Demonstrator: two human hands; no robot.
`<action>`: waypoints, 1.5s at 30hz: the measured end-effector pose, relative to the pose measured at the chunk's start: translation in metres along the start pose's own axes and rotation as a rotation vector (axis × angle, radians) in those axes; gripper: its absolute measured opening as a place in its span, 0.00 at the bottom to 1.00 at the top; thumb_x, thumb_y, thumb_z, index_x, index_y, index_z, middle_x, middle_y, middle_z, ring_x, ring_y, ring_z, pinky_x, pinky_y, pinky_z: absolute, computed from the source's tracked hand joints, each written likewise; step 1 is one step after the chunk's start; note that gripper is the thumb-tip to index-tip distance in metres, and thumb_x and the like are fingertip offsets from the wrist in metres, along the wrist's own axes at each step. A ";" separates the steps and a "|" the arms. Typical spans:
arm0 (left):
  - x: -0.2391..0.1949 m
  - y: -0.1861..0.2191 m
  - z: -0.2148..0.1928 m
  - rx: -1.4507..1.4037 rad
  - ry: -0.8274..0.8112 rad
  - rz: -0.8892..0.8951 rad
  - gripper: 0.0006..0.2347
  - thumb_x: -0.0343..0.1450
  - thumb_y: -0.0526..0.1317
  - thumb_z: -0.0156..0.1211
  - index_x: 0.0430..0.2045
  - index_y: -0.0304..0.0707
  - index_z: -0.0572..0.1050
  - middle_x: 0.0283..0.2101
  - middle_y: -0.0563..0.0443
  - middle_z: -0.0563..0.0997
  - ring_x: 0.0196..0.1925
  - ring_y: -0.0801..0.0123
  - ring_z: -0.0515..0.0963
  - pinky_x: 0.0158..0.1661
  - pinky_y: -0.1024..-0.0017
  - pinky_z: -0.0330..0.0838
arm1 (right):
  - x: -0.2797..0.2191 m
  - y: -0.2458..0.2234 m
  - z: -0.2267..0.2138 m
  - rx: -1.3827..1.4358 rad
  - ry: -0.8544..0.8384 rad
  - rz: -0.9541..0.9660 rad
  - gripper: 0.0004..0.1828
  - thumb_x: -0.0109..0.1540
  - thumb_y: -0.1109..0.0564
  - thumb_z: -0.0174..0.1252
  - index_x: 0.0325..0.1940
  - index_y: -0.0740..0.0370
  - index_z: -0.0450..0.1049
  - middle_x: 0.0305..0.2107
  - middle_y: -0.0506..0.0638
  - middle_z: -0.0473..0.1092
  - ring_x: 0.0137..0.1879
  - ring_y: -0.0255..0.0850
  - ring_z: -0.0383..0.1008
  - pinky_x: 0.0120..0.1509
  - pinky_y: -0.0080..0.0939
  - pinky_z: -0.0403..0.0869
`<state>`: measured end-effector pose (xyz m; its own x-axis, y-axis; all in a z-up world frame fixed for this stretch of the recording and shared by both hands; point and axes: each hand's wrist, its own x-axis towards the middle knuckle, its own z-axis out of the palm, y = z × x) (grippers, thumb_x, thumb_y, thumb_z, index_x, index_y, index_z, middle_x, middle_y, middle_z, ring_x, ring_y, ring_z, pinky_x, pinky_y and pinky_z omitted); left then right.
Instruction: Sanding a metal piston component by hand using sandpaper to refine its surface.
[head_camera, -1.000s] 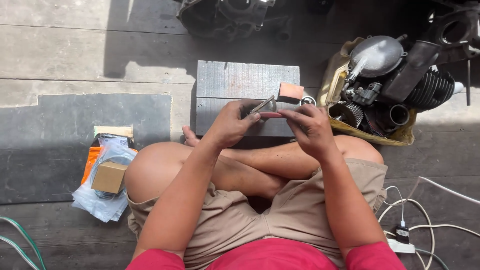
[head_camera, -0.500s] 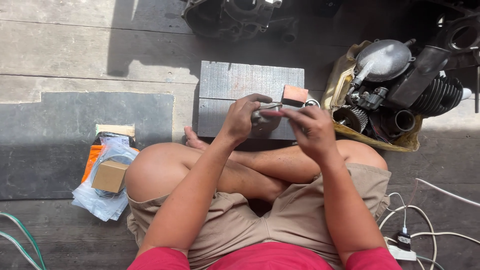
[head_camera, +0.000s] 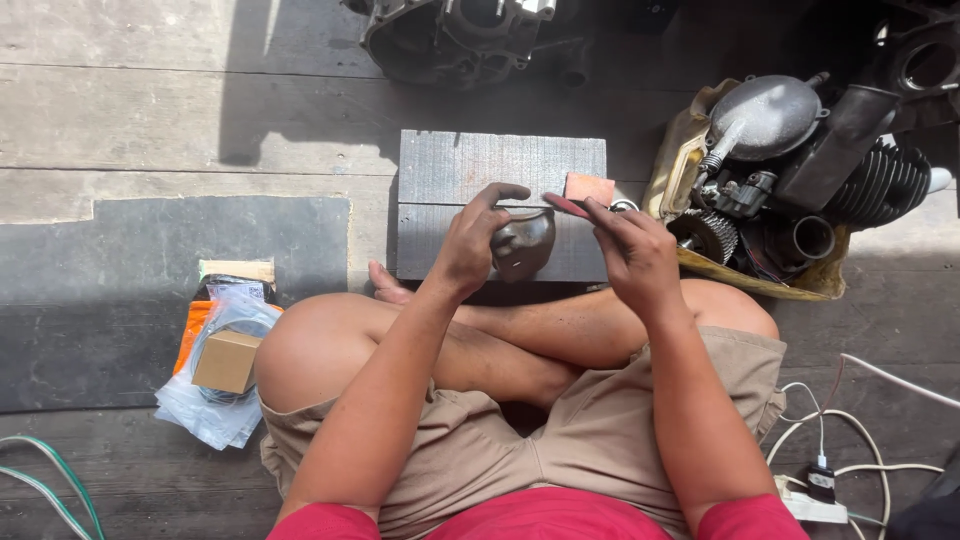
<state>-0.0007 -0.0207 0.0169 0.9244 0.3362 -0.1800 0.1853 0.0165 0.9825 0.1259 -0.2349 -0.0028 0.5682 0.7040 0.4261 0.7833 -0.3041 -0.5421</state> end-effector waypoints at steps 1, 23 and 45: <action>0.003 0.002 0.002 -0.002 0.003 0.003 0.23 0.67 0.51 0.43 0.54 0.48 0.75 0.52 0.34 0.81 0.56 0.38 0.77 0.59 0.48 0.67 | 0.005 -0.016 0.003 -0.002 -0.001 -0.005 0.18 0.67 0.63 0.60 0.60 0.51 0.82 0.32 0.56 0.76 0.38 0.54 0.77 0.44 0.48 0.73; -0.008 -0.003 0.003 0.129 -0.050 0.127 0.39 0.60 0.34 0.56 0.73 0.43 0.55 0.32 0.42 0.84 0.34 0.53 0.81 0.37 0.60 0.74 | 0.003 -0.029 -0.006 -0.002 -0.023 0.080 0.17 0.67 0.61 0.59 0.58 0.50 0.83 0.31 0.58 0.75 0.38 0.58 0.79 0.45 0.52 0.75; 0.000 -0.003 0.010 0.100 0.008 0.220 0.30 0.65 0.27 0.58 0.65 0.51 0.69 0.43 0.36 0.86 0.50 0.45 0.85 0.46 0.57 0.82 | -0.007 -0.058 0.016 0.187 0.147 0.058 0.17 0.64 0.65 0.62 0.58 0.60 0.80 0.36 0.56 0.79 0.40 0.54 0.80 0.46 0.47 0.76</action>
<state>0.0024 -0.0304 0.0135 0.9435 0.3292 0.0388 0.0122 -0.1515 0.9884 0.0721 -0.2116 0.0142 0.6518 0.5838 0.4840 0.6962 -0.2076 -0.6872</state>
